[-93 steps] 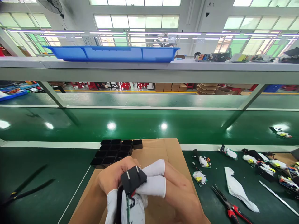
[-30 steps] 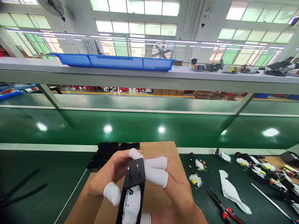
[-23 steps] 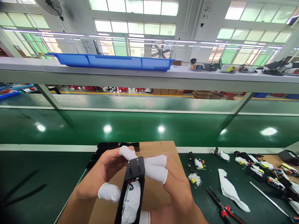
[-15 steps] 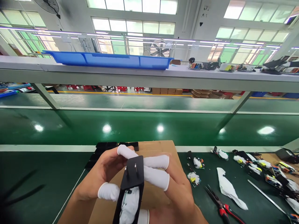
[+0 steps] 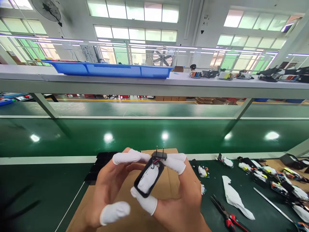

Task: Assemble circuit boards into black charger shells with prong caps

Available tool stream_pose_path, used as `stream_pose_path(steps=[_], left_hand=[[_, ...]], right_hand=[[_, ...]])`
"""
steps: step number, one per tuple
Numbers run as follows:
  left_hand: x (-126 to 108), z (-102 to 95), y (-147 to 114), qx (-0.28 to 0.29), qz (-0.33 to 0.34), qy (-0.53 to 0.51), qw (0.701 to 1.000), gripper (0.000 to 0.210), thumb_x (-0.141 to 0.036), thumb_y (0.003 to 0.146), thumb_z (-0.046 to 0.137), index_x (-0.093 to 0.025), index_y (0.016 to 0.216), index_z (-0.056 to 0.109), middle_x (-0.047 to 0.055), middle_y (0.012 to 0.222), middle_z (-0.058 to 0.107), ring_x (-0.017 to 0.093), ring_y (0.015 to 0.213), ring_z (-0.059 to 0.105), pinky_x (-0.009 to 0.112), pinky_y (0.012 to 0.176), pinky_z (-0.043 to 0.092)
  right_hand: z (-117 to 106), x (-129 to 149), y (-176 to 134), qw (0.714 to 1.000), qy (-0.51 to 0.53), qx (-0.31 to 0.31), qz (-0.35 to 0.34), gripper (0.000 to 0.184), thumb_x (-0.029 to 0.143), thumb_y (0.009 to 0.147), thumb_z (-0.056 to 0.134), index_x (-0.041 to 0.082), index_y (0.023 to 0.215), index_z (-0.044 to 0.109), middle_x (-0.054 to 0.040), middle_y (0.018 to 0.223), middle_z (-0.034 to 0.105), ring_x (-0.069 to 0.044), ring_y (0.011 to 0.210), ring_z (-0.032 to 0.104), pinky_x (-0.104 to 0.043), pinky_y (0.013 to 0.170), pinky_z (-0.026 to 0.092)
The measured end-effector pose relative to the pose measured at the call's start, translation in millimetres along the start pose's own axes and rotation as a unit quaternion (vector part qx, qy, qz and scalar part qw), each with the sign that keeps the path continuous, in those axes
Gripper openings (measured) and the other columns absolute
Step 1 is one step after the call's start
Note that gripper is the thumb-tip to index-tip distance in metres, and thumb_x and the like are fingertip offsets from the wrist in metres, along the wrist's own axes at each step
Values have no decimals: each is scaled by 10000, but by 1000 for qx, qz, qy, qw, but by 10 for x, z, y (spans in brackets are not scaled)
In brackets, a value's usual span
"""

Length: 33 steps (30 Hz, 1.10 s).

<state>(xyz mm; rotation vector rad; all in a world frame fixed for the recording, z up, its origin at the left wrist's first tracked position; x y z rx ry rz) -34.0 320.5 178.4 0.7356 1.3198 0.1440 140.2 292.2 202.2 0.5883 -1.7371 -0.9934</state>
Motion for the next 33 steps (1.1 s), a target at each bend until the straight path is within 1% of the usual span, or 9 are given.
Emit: stream_pose_path(steps=[5,8,11,13,15,19,24,28,33], left_hand=[[79,-23,-108,-114,-51,78,989,506,-160,804,963,-368,1237,802,12,1213,809,204,1114,776,284,1033,621],[86,-102,-89,-166,-73,13,983,324,-227,842,941,-304,1131,815,22,1098,833,196,1010,800,265,933,643],[143,-221,-74,-228,-152,-81,958,262,-385,840,946,-244,1009,804,18,978,805,166,886,770,232,825,620],[190,-272,-101,-273,-215,-131,929,324,-452,801,964,-224,955,793,-6,907,754,123,778,703,191,708,567],[213,-278,-121,-300,-248,-162,907,367,-487,764,983,-212,883,771,-35,818,679,90,689,619,169,621,510],[282,-206,-109,-300,-261,-182,899,453,-557,765,974,-193,788,705,-59,695,567,77,614,531,172,582,505],[297,-169,-91,-293,-237,-107,920,464,-632,859,869,-185,868,744,-20,690,658,147,606,655,261,581,582],[163,-125,-60,-263,-197,-61,943,470,-643,840,882,-200,931,753,25,833,758,207,710,746,347,716,656],[102,-83,-37,-227,-178,-30,957,417,-494,789,952,-224,1047,766,63,1055,805,265,965,782,338,842,657]], right_hand=[[24,21,33,998,-55,-2,-41,502,145,822,858,239,1271,654,-64,1069,682,-241,941,679,-363,778,601],[77,3,64,997,-28,61,-43,603,191,845,886,235,1382,615,-79,1135,675,-254,1017,681,-385,847,617],[178,-102,57,985,41,165,1,721,312,855,930,251,1479,573,-92,1240,672,-269,1095,692,-417,919,637],[221,-163,41,978,62,197,20,655,300,894,903,267,1473,597,-88,1264,685,-263,1109,703,-423,939,640],[235,-207,32,978,76,191,28,534,224,945,843,280,1434,636,-76,1235,713,-242,1076,725,-414,926,649],[241,-287,-7,984,92,147,48,467,168,976,809,287,1405,669,-60,1148,760,-220,987,760,-400,863,673],[207,-320,-49,990,61,111,55,435,193,963,835,277,1367,696,-76,1156,771,-228,949,782,-417,836,681],[196,-322,-54,991,66,105,58,416,172,971,818,276,1351,687,-66,1137,773,-223,951,789,-403,833,687],[172,-328,-21,988,88,103,68,491,141,943,821,292,1385,671,-68,1198,767,-220,992,789,-402,893,691]])
Point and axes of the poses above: each hand's wrist, its own y-axis towards the middle knuckle, its own z-axis out of the palm, x = y × z, the point moved 8 cm from there along y, towards the middle knuckle
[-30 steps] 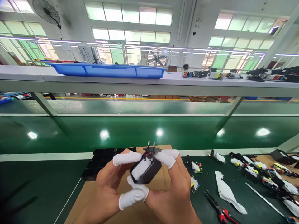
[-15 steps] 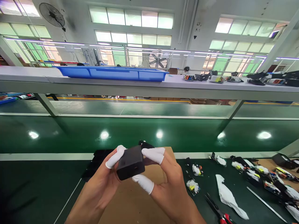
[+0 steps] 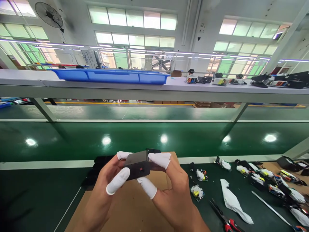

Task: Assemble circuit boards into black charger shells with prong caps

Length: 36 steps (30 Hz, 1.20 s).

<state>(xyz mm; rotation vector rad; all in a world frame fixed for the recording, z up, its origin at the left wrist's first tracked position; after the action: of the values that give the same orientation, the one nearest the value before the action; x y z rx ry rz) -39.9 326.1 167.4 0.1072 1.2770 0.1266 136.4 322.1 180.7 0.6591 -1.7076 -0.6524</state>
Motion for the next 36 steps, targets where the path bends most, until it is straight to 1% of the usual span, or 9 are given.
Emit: stream_pose_path(steps=[5,12,16,19,21,25,29,33,36], left_hand=[[-50,-153,6,-20,155,109,982,539,-343,789,967,-289,1277,746,66,1160,793,247,994,770,328,875,648],[-367,86,-353,34,439,334,833,950,-22,714,920,-352,1553,619,95,1274,768,299,1058,765,401,910,657],[-35,-107,-719,-82,294,238,922,871,-243,750,983,-334,1531,608,113,1395,741,367,1308,711,551,1189,537],[405,-334,-1298,-124,154,157,968,811,-443,731,1012,-335,1456,664,116,1547,659,421,1519,558,604,1314,403],[606,-477,-1796,-125,86,115,982,617,-531,844,913,-324,1390,712,123,1492,697,421,1456,625,600,1261,485],[685,-784,-2907,-189,35,109,975,444,-557,886,865,-328,1255,773,121,1268,775,394,1259,748,578,1102,626],[691,-959,-3874,-249,41,149,956,457,-513,745,988,-335,1131,822,88,1307,705,357,1249,744,495,1070,641],[706,-1004,-4488,-246,91,262,929,260,-494,866,900,-311,1040,839,99,1314,659,296,1175,760,426,983,665],[748,-1018,-4729,-245,116,288,919,199,-461,935,838,-326,1080,827,96,1351,649,260,1214,741,387,1017,637]], right_hand=[[40,-49,-7,992,96,54,60,511,237,950,817,326,1422,643,-50,1226,791,-222,1090,791,-365,980,679],[97,-144,-103,979,138,43,143,681,265,850,942,358,1436,608,-57,1300,773,-260,1204,768,-437,1091,633],[246,52,-385,949,268,36,162,558,442,924,876,342,1395,594,-96,1303,760,-275,1200,773,-454,1047,653],[470,241,-931,933,315,46,169,611,587,903,855,326,1382,582,-130,1305,737,-328,1254,744,-534,1099,616],[625,377,-1433,929,327,36,170,638,667,892,816,317,1368,576,-145,1291,726,-359,1296,716,-568,1136,578],[958,638,-2535,903,347,46,250,654,739,882,774,312,1349,609,-158,1346,707,-384,1409,638,-585,1213,487],[1243,891,-3364,811,422,97,394,672,711,841,836,299,1348,679,-136,1276,766,-372,1240,736,-546,1128,559],[1384,1082,-3816,714,444,119,528,458,619,846,887,223,1056,793,-80,1004,806,-292,939,773,-413,890,636],[1344,1131,-3939,689,439,65,573,453,587,776,959,198,946,802,-33,816,764,-204,731,696,-296,683,580]])
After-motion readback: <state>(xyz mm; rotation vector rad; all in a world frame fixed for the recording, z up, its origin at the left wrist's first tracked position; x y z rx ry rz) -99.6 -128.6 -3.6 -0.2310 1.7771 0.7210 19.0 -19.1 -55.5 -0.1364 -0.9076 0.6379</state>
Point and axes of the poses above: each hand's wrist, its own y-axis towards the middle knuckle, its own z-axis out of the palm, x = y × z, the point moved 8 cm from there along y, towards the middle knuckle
